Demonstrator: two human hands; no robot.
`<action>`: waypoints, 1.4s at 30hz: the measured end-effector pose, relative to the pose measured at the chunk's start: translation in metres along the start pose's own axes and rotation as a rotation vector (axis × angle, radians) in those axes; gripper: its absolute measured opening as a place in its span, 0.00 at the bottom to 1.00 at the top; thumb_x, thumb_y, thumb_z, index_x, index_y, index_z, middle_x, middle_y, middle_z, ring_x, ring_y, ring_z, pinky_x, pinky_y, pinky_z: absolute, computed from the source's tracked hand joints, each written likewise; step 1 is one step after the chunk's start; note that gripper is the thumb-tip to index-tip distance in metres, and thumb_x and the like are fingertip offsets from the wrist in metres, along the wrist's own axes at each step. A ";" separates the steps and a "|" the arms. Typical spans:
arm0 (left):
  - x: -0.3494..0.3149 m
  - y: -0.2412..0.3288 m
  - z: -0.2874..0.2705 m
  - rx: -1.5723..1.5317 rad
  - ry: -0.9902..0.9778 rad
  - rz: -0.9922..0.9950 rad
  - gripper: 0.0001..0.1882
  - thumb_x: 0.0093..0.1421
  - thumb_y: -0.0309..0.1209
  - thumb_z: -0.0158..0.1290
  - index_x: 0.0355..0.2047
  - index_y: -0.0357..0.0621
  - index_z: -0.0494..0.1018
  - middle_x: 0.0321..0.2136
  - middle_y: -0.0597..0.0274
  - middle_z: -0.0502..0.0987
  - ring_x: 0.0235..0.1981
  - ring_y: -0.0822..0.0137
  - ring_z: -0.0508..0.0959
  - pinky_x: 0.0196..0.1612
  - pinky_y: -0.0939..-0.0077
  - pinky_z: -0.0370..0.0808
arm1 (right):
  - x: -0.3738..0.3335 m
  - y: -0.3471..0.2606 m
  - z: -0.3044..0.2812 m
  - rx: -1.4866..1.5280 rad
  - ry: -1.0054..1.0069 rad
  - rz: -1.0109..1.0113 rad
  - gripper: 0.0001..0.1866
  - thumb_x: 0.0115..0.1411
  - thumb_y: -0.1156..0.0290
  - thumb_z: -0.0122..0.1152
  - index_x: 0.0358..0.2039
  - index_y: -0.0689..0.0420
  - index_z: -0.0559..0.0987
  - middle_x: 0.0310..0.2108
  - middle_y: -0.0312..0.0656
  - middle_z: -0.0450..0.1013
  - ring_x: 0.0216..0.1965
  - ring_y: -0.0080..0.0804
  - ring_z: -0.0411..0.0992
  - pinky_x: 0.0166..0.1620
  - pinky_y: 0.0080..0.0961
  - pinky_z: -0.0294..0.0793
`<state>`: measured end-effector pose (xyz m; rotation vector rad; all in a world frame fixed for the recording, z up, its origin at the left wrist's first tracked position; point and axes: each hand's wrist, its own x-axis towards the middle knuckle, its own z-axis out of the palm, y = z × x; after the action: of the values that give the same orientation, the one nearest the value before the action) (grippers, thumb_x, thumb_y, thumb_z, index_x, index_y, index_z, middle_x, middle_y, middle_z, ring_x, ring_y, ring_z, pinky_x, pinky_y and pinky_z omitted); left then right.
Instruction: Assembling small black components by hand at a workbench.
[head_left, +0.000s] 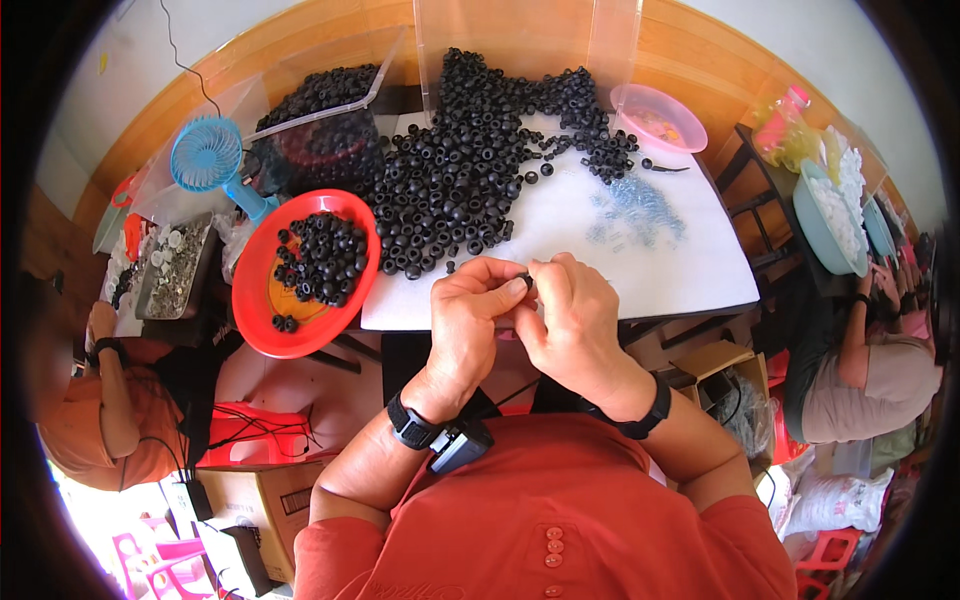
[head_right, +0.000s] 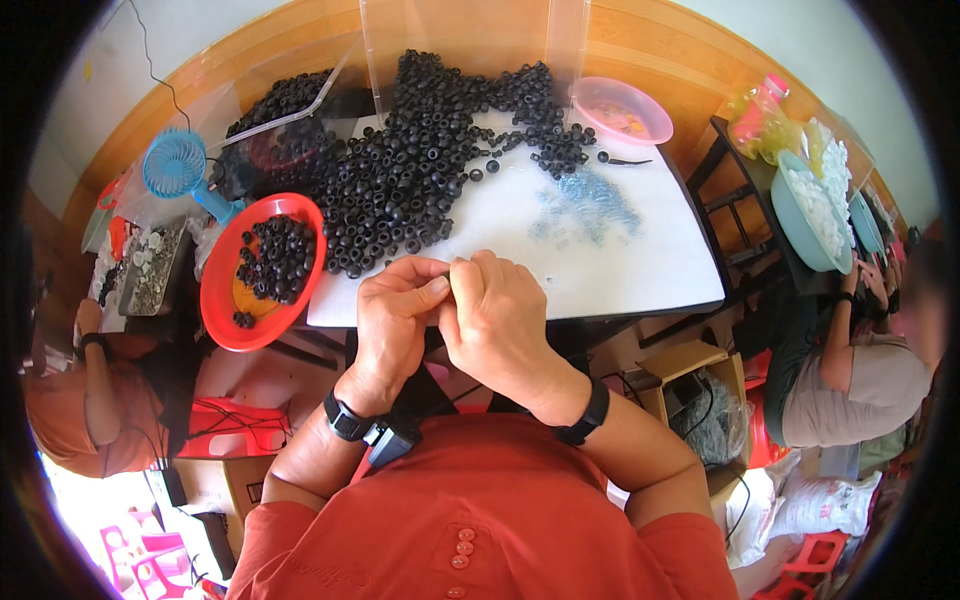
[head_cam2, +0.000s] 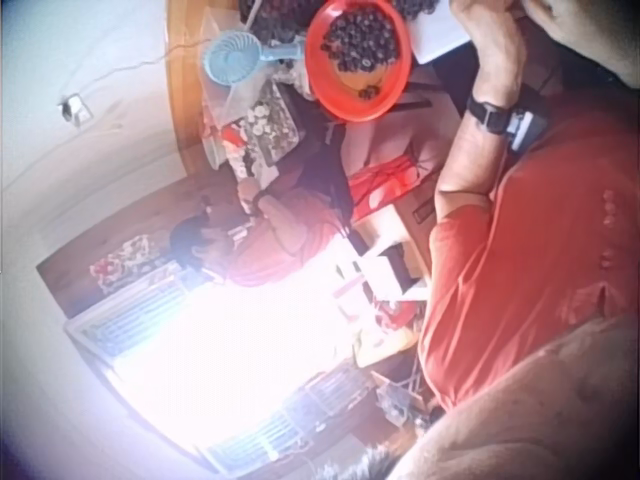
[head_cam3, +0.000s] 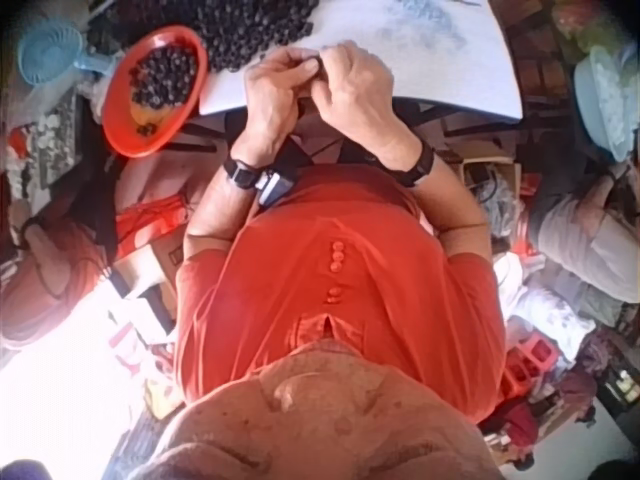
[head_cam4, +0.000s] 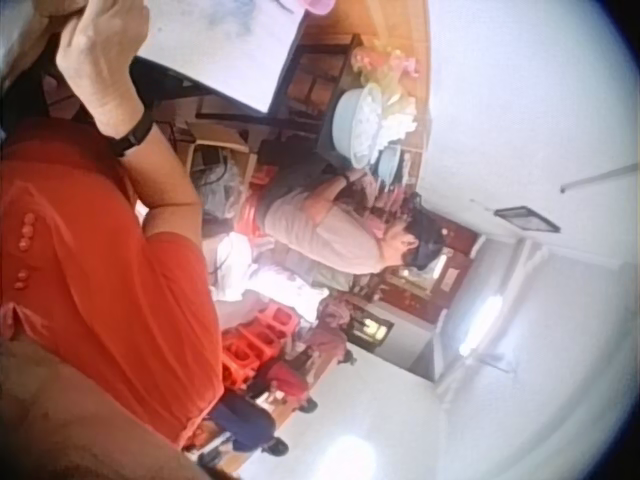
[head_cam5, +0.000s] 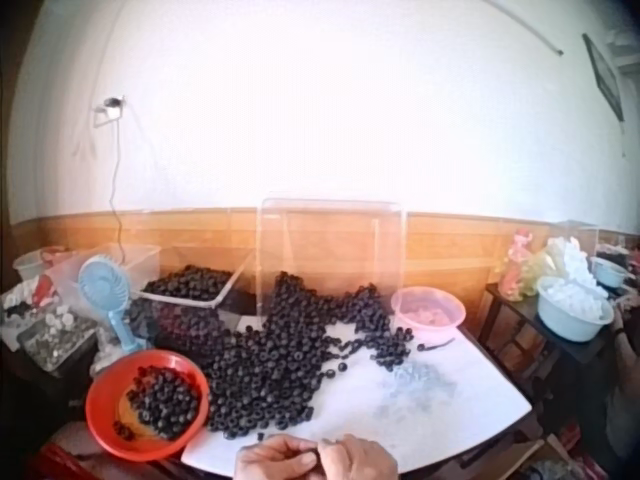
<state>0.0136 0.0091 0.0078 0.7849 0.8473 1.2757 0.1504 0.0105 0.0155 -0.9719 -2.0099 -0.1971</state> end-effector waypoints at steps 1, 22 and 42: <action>0.000 0.001 0.002 0.002 0.007 0.003 0.06 0.63 0.21 0.54 0.40 0.32 0.75 0.31 0.57 0.81 0.29 0.69 0.81 0.31 0.78 0.78 | -0.003 0.000 0.005 -0.027 0.038 0.033 0.11 0.48 0.75 0.61 0.30 0.57 0.68 0.24 0.43 0.64 0.24 0.43 0.67 0.29 0.39 0.66; 0.002 0.000 0.003 0.216 -0.057 0.004 0.09 0.66 0.26 0.52 0.39 0.31 0.77 0.25 0.57 0.79 0.21 0.70 0.76 0.23 0.80 0.72 | -0.012 0.017 0.011 0.019 0.028 0.111 0.14 0.46 0.73 0.65 0.29 0.56 0.67 0.23 0.43 0.66 0.21 0.42 0.69 0.25 0.38 0.68; 0.005 0.001 -0.003 0.236 -0.091 -0.008 0.08 0.66 0.25 0.51 0.37 0.31 0.76 0.25 0.58 0.79 0.21 0.72 0.76 0.20 0.82 0.70 | -0.005 0.020 0.008 -0.030 0.018 -0.021 0.13 0.47 0.72 0.64 0.28 0.56 0.67 0.21 0.41 0.66 0.18 0.38 0.68 0.22 0.35 0.65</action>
<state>0.0111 0.0140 0.0067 1.0184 0.9369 1.1369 0.1610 0.0253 0.0028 -0.9645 -2.0068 -0.2471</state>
